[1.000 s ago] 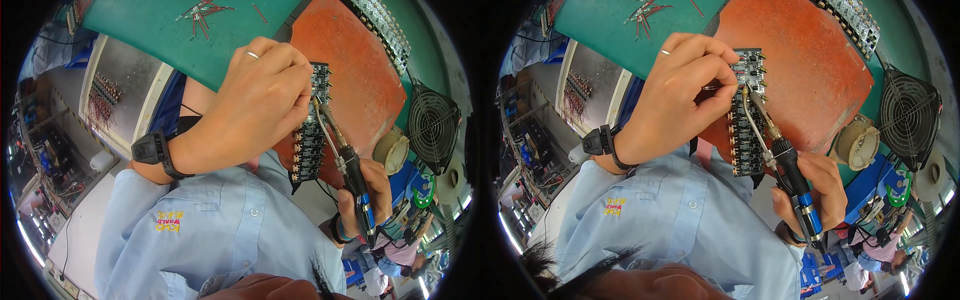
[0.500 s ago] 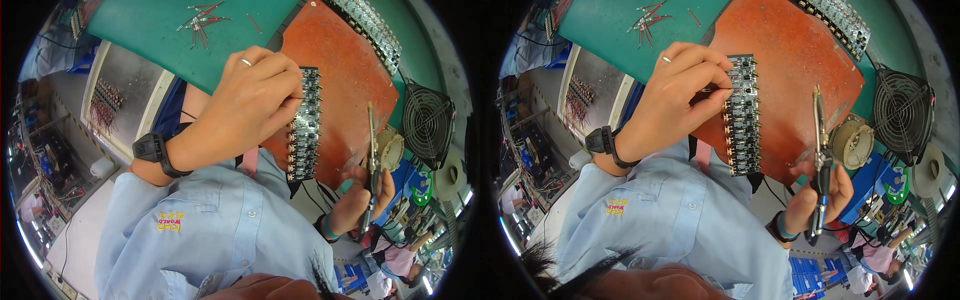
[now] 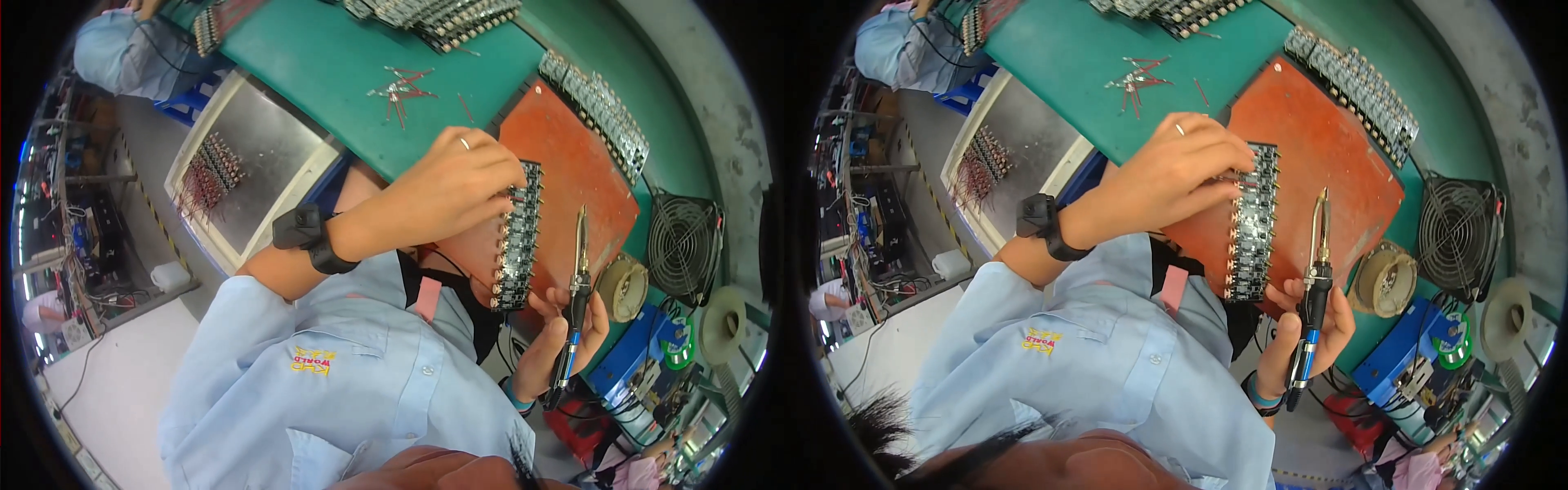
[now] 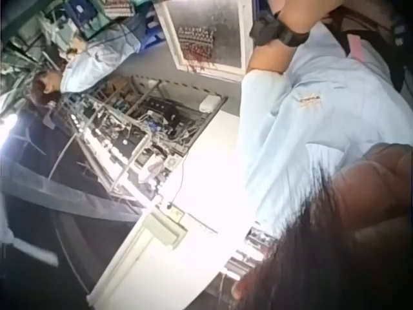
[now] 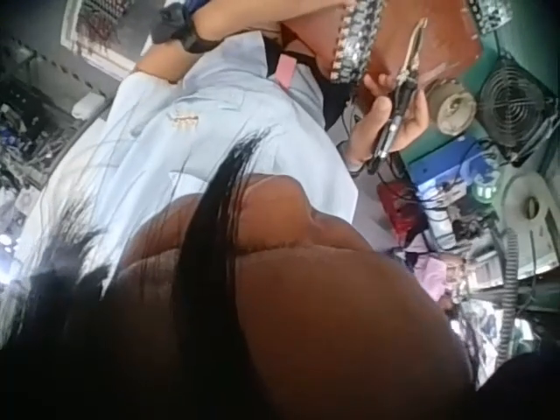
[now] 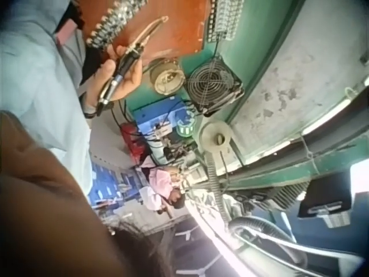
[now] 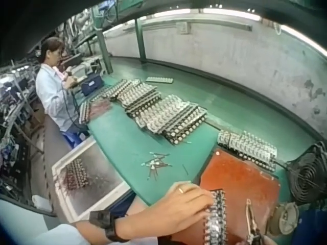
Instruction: The person picks up a circuit board and places it on a red block, then inserts LEDs into the board by hand and secures them with a soldering iron. After finishing, the person sets the board aside and picks up another to repeat the process.
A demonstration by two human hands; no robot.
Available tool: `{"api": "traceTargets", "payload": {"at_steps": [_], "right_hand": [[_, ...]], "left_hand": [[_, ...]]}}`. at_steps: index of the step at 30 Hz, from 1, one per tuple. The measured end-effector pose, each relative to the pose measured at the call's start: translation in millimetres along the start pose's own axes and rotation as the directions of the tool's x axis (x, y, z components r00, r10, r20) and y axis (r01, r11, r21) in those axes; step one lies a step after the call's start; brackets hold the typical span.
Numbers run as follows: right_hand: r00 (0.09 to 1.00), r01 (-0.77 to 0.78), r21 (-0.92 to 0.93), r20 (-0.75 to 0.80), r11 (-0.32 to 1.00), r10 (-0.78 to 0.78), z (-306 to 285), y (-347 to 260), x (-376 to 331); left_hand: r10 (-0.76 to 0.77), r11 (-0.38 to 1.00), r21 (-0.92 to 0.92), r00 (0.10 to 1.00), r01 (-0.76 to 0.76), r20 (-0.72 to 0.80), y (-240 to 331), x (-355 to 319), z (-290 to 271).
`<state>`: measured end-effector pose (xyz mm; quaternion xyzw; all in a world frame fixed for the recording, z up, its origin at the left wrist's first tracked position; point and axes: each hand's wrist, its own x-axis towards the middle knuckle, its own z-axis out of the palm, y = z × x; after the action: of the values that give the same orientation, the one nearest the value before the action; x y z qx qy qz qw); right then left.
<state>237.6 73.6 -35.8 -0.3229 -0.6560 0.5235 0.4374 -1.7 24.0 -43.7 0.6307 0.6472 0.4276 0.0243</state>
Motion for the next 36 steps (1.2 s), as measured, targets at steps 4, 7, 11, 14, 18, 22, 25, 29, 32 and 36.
{"api": "traceTargets", "payload": {"at_steps": [4,7,11,14,18,22,25,29,32,36], "right_hand": [[0.997,0.040,0.013,-0.065,0.999,-0.039,-6.7,0.0,2.1],[0.997,0.043,0.019,-0.062,0.999,-0.042,-11.8,-3.2,4.9],[0.997,0.031,0.009,-0.076,0.999,-0.030,-9.9,-3.7,5.6],[0.996,0.030,0.002,-0.085,1.000,-0.029,-8.9,-2.8,3.2],[0.996,0.057,0.014,-0.065,0.998,-0.056,-6.6,-3.9,3.8],[0.996,0.080,0.045,-0.046,0.996,-0.078,-3.8,-4.2,5.5],[0.995,0.086,0.052,-0.051,0.995,-0.084,-3.1,-8.7,4.4],[0.990,0.058,0.028,0.128,0.998,-0.061,3.8,-12.9,6.4],[0.983,-0.050,-0.005,0.176,0.999,0.050,20.0,-21.6,13.7],[0.992,0.024,-0.077,0.122,0.997,-0.015,16.7,-10.8,12.0]], "left_hand": [[0.064,0.997,0.050,0.989,-0.058,-0.136,-18.9,1.8,-17.3],[-0.086,0.956,0.259,0.975,0.140,-0.207,-81.8,-3.1,-55.8],[-0.183,0.886,0.379,0.953,0.267,-0.242,-130.8,-8.4,-77.3],[-0.170,0.879,0.410,0.964,0.243,-0.207,-132.3,-9.2,-74.5],[-0.124,0.792,0.570,0.972,0.217,-0.197,-127.7,-10.7,-74.9],[-0.180,0.870,0.421,0.959,0.258,-0.217,-102.8,-8.9,-83.6],[-0.328,0.937,-0.159,0.940,0.311,-0.092,-23.5,-6.5,-69.1],[-0.135,0.969,-0.196,0.987,0.149,0.084,42.4,-18.7,-44.5],[-0.059,0.971,-0.224,0.992,0.084,0.116,54.2,-22.9,-27.8],[-0.004,0.959,-0.281,0.995,0.032,0.100,60.6,-27.9,-4.3]]}}
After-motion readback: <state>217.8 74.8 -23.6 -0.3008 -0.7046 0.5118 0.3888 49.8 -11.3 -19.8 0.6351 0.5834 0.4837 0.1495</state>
